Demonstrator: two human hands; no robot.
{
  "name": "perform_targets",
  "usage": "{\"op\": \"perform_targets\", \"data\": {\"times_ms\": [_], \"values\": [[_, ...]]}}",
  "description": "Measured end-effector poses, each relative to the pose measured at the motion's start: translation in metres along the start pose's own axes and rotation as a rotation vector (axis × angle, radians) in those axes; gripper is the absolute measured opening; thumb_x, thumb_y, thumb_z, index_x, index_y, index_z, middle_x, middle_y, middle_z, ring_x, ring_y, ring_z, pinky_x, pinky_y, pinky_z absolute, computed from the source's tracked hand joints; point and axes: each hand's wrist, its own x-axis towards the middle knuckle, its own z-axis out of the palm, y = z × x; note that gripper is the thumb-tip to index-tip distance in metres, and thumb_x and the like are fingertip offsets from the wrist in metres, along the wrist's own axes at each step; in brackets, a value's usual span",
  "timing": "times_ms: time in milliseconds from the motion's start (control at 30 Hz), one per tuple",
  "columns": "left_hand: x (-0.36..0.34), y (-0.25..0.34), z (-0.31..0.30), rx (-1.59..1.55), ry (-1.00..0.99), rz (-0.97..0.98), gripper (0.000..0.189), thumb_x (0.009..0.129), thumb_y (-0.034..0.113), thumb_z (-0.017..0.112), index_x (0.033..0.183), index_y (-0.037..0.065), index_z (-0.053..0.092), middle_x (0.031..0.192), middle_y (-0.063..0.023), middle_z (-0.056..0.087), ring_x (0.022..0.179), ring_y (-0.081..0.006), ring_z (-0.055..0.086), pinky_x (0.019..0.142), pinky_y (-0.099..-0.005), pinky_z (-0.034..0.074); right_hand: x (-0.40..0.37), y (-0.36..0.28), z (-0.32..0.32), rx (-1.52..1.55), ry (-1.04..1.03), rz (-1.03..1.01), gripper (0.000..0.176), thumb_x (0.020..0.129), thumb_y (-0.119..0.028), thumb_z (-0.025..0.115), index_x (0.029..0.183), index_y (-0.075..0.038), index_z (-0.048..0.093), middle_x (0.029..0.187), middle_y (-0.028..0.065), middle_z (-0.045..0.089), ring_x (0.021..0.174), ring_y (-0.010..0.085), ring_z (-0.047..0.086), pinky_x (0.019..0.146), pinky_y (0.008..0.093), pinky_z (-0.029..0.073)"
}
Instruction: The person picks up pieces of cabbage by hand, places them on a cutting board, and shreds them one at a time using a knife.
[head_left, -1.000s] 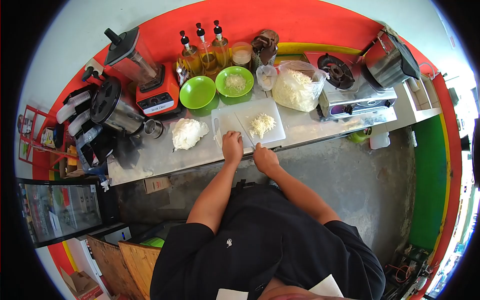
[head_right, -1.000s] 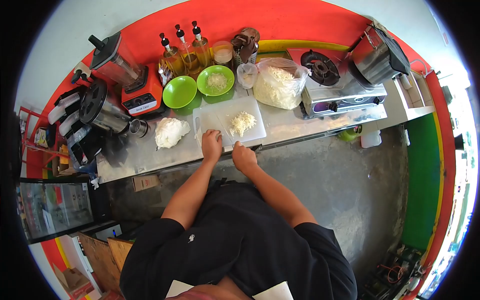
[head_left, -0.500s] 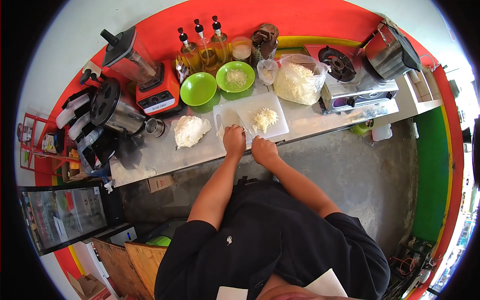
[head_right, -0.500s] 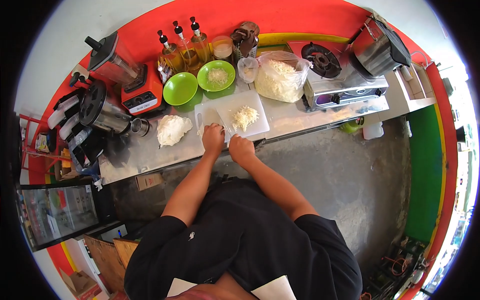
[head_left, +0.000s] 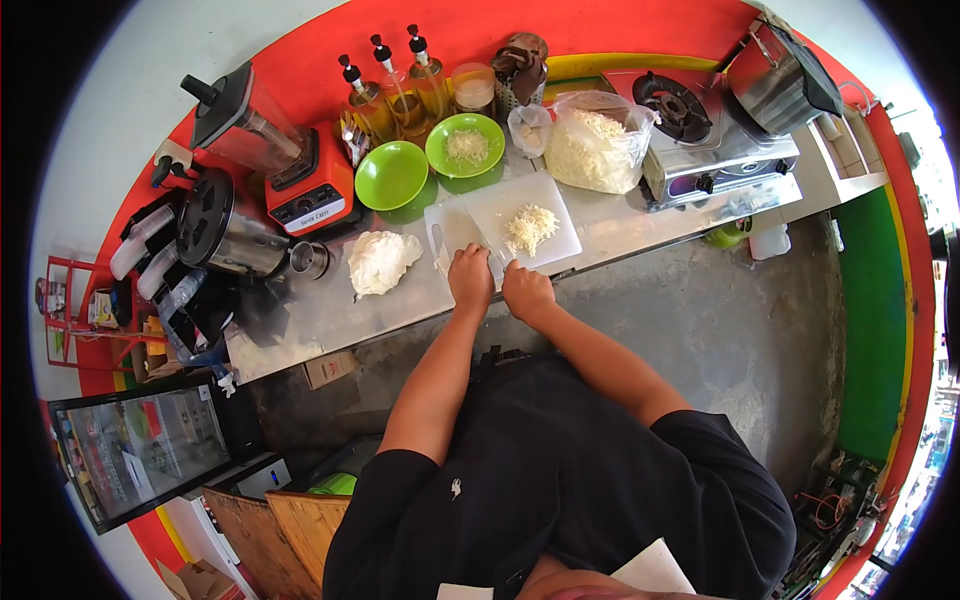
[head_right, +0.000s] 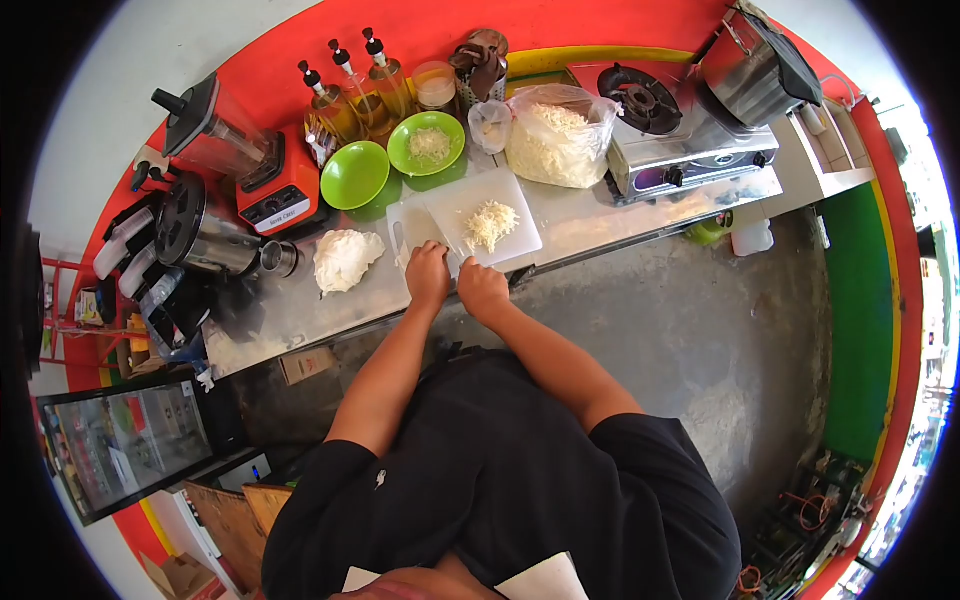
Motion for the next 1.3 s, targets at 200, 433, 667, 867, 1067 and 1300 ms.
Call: {"op": "perform_targets", "data": {"times_ms": [200, 433, 667, 867, 1067, 1300], "values": [[-0.002, 0.003, -0.001, -0.015, 0.004, -0.029, 0.012, 0.086, 0.006, 0.063, 0.089, 0.006, 0.075, 0.1, -0.0065, 0.07, 0.097, -0.0312, 0.065, 0.083, -0.0415, 0.054, -0.008, 0.001, 0.006, -0.009, -0.023, 0.033, 0.016, 0.098, -0.013, 0.051, 0.104, 0.001, 0.056, 0.089, 0.0209, 0.075, 0.085, 0.0342, 0.076, 0.073, 0.0438, 0.062], [-0.002, 0.004, -0.004, -0.033, -0.009, -0.035, 0.02, 0.085, 0.003, 0.058, 0.094, 0.005, 0.075, 0.099, -0.0082, 0.069, 0.097, -0.0308, 0.064, 0.085, -0.0398, 0.054, -0.002, -0.001, 0.0, -0.046, 0.026, -0.015, 0.013, 0.099, -0.013, 0.051, 0.103, -0.001, 0.053, 0.086, 0.0222, 0.074, 0.083, 0.0356, 0.076, 0.071, 0.045, 0.061], [-0.001, 0.006, -0.005, -0.043, -0.02, -0.092, 0.016, 0.088, 0.007, 0.062, 0.095, 0.007, 0.076, 0.104, -0.0056, 0.069, 0.1, -0.0298, 0.064, 0.085, -0.0412, 0.055, -0.009, 0.004, 0.011, -0.07, 0.023, -0.003, 0.016, 0.098, -0.015, 0.051, 0.101, -0.001, 0.057, 0.084, 0.0186, 0.075, 0.079, 0.0315, 0.077, 0.067, 0.0414, 0.062], [0.001, 0.005, -0.006, -0.043, -0.06, -0.121, 0.016, 0.088, 0.007, 0.062, 0.096, 0.008, 0.076, 0.104, -0.0054, 0.068, 0.101, -0.0297, 0.065, 0.085, -0.0424, 0.055, -0.003, -0.002, -0.006, -0.028, 0.007, -0.037, 0.013, 0.098, -0.012, 0.052, 0.104, -0.001, 0.052, 0.089, 0.0237, 0.074, 0.084, 0.0371, 0.076, 0.072, 0.0451, 0.061], [0.002, 0.004, -0.003, -0.094, -0.025, -0.148, 0.013, 0.084, 0.007, 0.066, 0.092, 0.007, 0.076, 0.102, -0.0079, 0.069, 0.098, -0.0331, 0.066, 0.084, -0.0442, 0.054, -0.012, 0.0, 0.003, -0.01, -0.068, 0.052, 0.013, 0.097, -0.011, 0.052, 0.104, 0.0, 0.053, 0.089, 0.0239, 0.074, 0.086, 0.0371, 0.076, 0.075, 0.0458, 0.061], [0.005, 0.0, -0.004, -0.135, -0.061, -0.195, 0.013, 0.085, 0.007, 0.066, 0.093, 0.008, 0.076, 0.102, -0.0077, 0.068, 0.1, -0.0315, 0.065, 0.085, -0.0429, 0.054, 0.001, 0.0, 0.003, -0.039, -0.004, -0.022, 0.013, 0.099, -0.013, 0.051, 0.104, -0.001, 0.051, 0.086, 0.0224, 0.074, 0.083, 0.0368, 0.076, 0.071, 0.0464, 0.061]]}}
